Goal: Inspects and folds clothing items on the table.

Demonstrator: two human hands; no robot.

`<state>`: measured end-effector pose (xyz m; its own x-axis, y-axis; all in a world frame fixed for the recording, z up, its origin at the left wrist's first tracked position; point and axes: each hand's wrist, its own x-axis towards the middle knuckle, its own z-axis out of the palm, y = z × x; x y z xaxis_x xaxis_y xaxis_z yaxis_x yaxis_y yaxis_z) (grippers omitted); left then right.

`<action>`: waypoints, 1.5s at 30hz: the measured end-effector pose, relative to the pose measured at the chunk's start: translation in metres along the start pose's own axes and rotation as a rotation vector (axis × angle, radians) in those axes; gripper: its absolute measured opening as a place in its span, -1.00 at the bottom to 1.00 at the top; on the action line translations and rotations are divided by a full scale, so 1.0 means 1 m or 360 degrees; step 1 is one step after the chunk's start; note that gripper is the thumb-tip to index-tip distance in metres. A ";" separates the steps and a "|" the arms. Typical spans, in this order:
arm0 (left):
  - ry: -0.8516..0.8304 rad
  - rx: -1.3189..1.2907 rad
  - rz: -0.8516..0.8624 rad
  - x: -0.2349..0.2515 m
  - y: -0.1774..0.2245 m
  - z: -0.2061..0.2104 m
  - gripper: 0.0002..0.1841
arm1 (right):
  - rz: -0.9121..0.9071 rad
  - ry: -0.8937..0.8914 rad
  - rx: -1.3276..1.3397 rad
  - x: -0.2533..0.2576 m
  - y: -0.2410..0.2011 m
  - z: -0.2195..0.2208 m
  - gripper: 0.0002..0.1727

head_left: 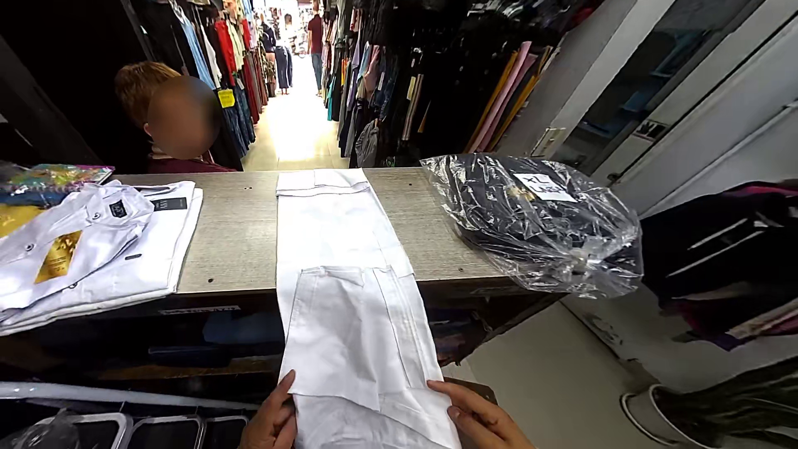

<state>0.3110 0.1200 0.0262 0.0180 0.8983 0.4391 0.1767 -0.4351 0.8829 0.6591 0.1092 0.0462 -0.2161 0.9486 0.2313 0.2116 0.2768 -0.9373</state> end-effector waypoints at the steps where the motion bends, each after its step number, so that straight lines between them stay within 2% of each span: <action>1: -0.0016 0.0056 0.0031 0.002 0.000 -0.001 -0.34 | -0.0030 -0.0013 -0.0001 0.001 -0.002 0.000 -0.47; 3: 0.0026 -0.0104 -0.0128 0.004 0.010 0.002 -0.34 | -0.0069 0.0012 -0.0006 0.005 0.001 0.004 -0.44; 6: 0.0256 -0.0671 -0.0842 0.009 0.024 0.014 -0.19 | 0.0160 0.0140 0.0083 0.008 0.004 0.014 -0.47; 8: 0.0178 -0.0712 -0.1167 0.007 0.025 0.021 -0.39 | 0.0323 0.0233 0.0229 0.012 0.003 0.021 -0.53; 11: -0.0131 -0.0364 -0.1362 0.009 0.017 0.025 -0.71 | 0.0422 0.0345 0.0219 0.018 0.007 0.022 -0.62; 14: -0.0090 -0.0555 -0.1289 0.008 0.020 0.024 -0.86 | 0.0331 0.0518 -0.0379 0.021 0.015 0.019 -0.61; 16: 0.0032 -0.0909 -0.1289 0.008 0.031 0.026 -0.74 | 0.0127 0.0516 -0.0685 0.024 0.022 0.020 -0.52; 18: 0.0103 -0.1174 -0.1305 0.007 0.042 0.029 -0.70 | -0.0023 0.0386 -0.0771 0.031 0.016 0.037 -0.40; 22: 0.0168 -0.1393 -0.1315 0.003 0.045 0.034 -0.72 | -0.0044 0.0119 -0.0727 0.038 -0.005 0.095 -0.10; 23: 0.0159 -0.1424 -0.1304 0.002 0.044 0.034 -0.73 | -0.0060 0.0142 -0.0740 0.041 -0.005 0.105 -0.11; 25: 0.0125 -0.1482 -0.1287 -0.001 0.038 0.031 -0.75 | -0.0103 0.0276 -0.0799 0.048 0.001 0.117 -0.28; 27: 0.0101 -0.1469 -0.1312 -0.003 0.037 0.026 -0.74 | -0.0087 0.0349 -0.0834 0.054 0.001 0.115 -0.45; 30: 0.0120 -0.1436 -0.1394 -0.003 0.038 0.021 -0.68 | -0.0107 0.0366 -0.0880 0.054 0.002 0.103 -0.57; 32: 0.0193 -0.1439 -0.1418 -0.003 0.040 0.021 -0.65 | -0.0151 0.0270 -0.0854 0.048 0.006 0.091 -0.56; 34: 0.0250 -0.1399 -0.1454 -0.002 0.042 0.020 -0.62 | -0.0201 0.0063 -0.0700 0.044 0.011 0.075 -0.38; 36: 0.0276 -0.1389 -0.1468 -0.002 0.040 0.016 -0.61 | -0.0135 0.0022 -0.0520 0.042 0.015 0.062 -0.14; 40: 0.0280 -0.1443 -0.1481 -0.006 0.030 0.011 -0.61 | 0.0343 0.0391 -0.0216 0.048 0.040 0.040 0.13; 43: 0.0292 -0.1456 -0.1491 -0.012 0.022 0.011 -0.60 | 0.0615 0.0240 0.0251 0.048 0.058 0.042 0.21; 45: 0.0291 -0.1292 -0.1475 -0.013 0.017 0.011 -0.64 | 0.0748 0.0136 0.0383 0.045 0.047 0.050 0.08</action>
<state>0.3245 0.1018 0.0336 0.0626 0.8935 -0.4447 -0.6104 0.3868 0.6912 0.6115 0.1568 -0.0006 -0.0700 0.9737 -0.2170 0.0403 -0.2146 -0.9759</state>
